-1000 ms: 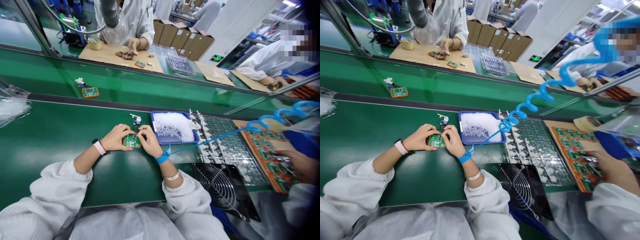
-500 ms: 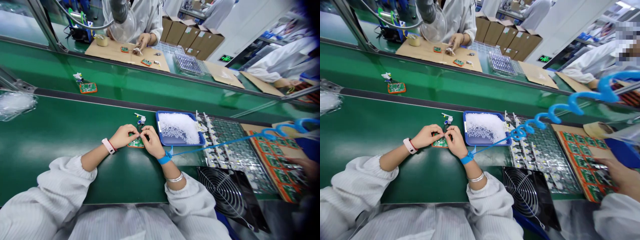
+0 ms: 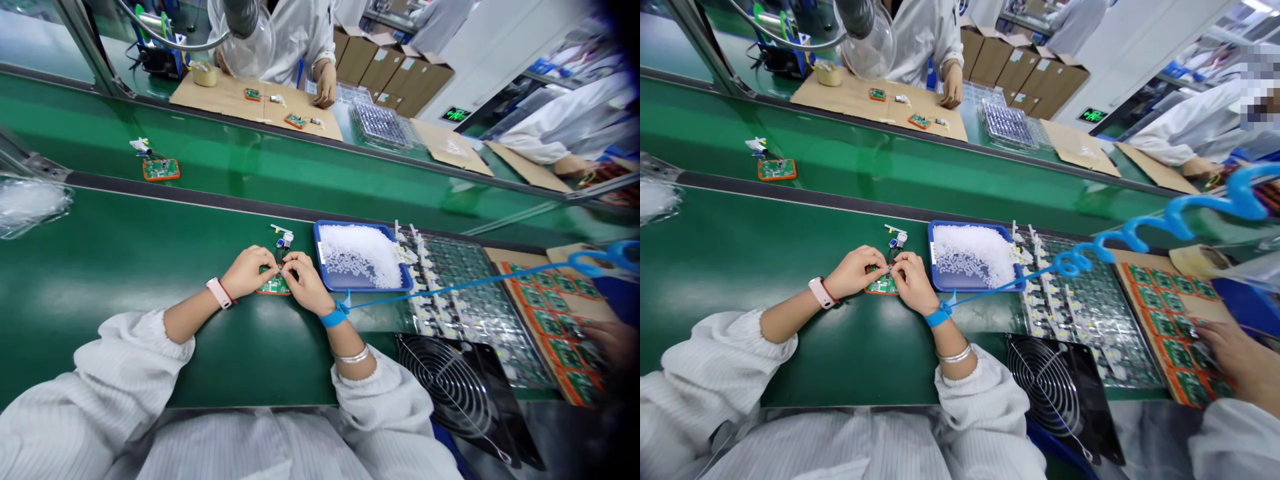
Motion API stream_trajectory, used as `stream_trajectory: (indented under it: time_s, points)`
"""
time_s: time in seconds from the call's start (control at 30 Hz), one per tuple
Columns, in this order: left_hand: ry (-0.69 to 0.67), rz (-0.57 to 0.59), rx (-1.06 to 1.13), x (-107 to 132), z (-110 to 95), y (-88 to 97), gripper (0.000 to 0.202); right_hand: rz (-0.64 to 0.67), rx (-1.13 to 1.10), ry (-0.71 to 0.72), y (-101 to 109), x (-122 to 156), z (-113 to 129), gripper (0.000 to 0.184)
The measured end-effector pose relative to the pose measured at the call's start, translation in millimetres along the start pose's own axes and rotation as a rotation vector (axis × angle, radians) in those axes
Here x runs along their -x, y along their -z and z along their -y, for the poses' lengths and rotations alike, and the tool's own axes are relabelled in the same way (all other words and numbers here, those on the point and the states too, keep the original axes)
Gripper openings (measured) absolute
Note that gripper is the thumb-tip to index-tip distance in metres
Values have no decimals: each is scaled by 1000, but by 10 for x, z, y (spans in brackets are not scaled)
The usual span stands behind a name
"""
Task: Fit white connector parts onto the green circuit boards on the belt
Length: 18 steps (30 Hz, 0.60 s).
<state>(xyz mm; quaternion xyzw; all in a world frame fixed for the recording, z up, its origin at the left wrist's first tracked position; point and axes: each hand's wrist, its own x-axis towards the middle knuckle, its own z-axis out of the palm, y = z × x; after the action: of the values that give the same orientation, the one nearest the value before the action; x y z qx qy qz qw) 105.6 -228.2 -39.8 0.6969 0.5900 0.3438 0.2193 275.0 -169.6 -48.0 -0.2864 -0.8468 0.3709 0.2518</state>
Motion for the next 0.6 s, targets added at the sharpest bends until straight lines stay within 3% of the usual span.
stream_trajectory:
  time_s: [0.27, 0.43, 0.5, 0.6]
  points:
    - [85, 24, -2, -66, -2, -18, 13, -15, -32, -67, -23, -42, -52, 12]
    - [90, 53, 6, -76, -14, 23, 9, -22, -13, -107, -22, -67, 58, 14]
    - [52, 38, 17, -58, -3, 32, 7, -72, 23, -77, 116, -45, 89, 14]
    - [6, 50, -17, -37, 28, 35, 9, -266, 171, -89, 539, 61, -7, 15]
